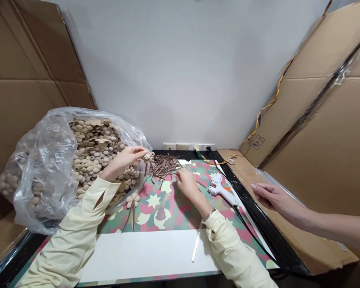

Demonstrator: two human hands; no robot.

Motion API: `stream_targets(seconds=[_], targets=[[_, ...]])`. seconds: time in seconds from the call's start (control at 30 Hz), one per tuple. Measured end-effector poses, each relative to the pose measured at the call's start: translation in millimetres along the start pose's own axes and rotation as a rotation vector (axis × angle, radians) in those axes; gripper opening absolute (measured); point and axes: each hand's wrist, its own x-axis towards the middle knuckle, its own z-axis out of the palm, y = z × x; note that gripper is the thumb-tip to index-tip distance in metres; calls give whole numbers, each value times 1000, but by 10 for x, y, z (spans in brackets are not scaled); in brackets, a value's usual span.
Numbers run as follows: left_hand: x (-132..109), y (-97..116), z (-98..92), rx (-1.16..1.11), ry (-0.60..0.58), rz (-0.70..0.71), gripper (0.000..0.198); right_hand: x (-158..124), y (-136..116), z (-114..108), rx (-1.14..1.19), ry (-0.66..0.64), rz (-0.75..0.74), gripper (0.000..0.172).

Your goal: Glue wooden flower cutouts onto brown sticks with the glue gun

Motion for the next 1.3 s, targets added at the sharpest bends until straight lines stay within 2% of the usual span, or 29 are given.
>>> stream_targets(seconds=[0.13,0.23,0.33,0.43,0.67,0.87,0.97,1.1,1.3], targets=[[-25,42,-71,-3,53,5,29,241,-219,251,108,-92,-105,5],[-45,63,-86,-10,65,12,29,338,-325,420,160,-83,-65,8],[-62,79,-93,-12,77,14,27,340,-348,403,228,-71,-15,13],[-70,90,-111,-13,92,16,24,299,-306,179,331,-127,-8,13],[-56,80,-143,24,91,37,24,243,-138,-495,523,-419,-42,18],[-72,106,-147,-2,74,20,25,218,-63,-849,694,-649,-74,22],[-80,111,-151,-6,74,17,26,251,-17,-949,683,-660,-125,22],[-73,93,-159,-10,60,30,26,411,134,-831,444,-614,-99,27],[-67,94,-165,-16,59,40,24,641,478,-288,141,-507,1,23]])
